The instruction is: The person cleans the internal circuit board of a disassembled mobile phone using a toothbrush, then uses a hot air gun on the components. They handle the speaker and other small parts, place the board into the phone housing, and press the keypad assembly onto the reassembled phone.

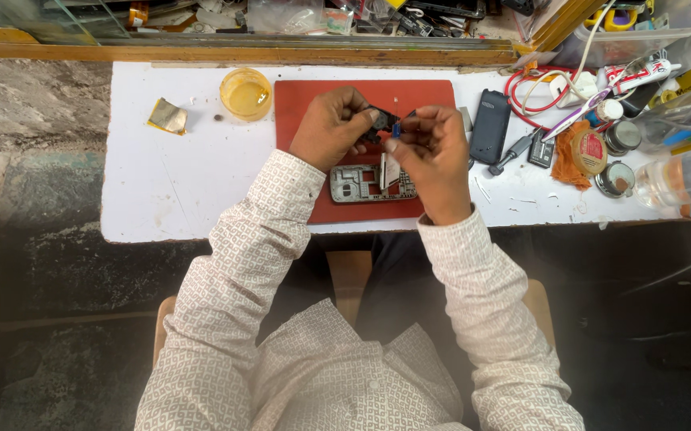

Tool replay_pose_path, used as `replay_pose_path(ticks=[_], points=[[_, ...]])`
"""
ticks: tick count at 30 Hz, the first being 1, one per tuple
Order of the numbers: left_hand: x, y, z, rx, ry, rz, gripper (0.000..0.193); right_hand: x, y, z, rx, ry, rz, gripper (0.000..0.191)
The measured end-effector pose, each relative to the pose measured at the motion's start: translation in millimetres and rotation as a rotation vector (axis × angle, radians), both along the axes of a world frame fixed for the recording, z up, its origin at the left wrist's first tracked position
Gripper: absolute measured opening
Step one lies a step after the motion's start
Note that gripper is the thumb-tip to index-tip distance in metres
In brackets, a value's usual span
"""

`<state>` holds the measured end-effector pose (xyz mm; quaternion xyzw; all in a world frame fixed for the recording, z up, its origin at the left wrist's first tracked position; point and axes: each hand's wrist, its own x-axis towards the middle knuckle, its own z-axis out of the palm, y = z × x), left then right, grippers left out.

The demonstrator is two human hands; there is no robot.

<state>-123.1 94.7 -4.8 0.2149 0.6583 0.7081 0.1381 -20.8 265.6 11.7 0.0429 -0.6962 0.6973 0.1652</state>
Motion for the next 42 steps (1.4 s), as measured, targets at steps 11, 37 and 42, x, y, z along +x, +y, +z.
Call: replay_pose_path(ticks=[11, 37, 42], points=[[0.7, -1.1, 0.3, 0.068, 0.063, -0.058, 0.014, 23.9, -25.9, 0.7, 0.484, 0.099, -0.174, 0.083], [-2.9, -7.8, 8.0, 0.203, -0.074, -0.134, 0.015, 25.6, 11.1, 2.5, 0.176, -0.003, 0.007, 0.064], [-6.7, -8.1, 5.6, 0.167, -0.058, -0.114, 0.017, 26.3, 12.4, 2.4, 0.165, 0.009, 0.026, 0.061]])
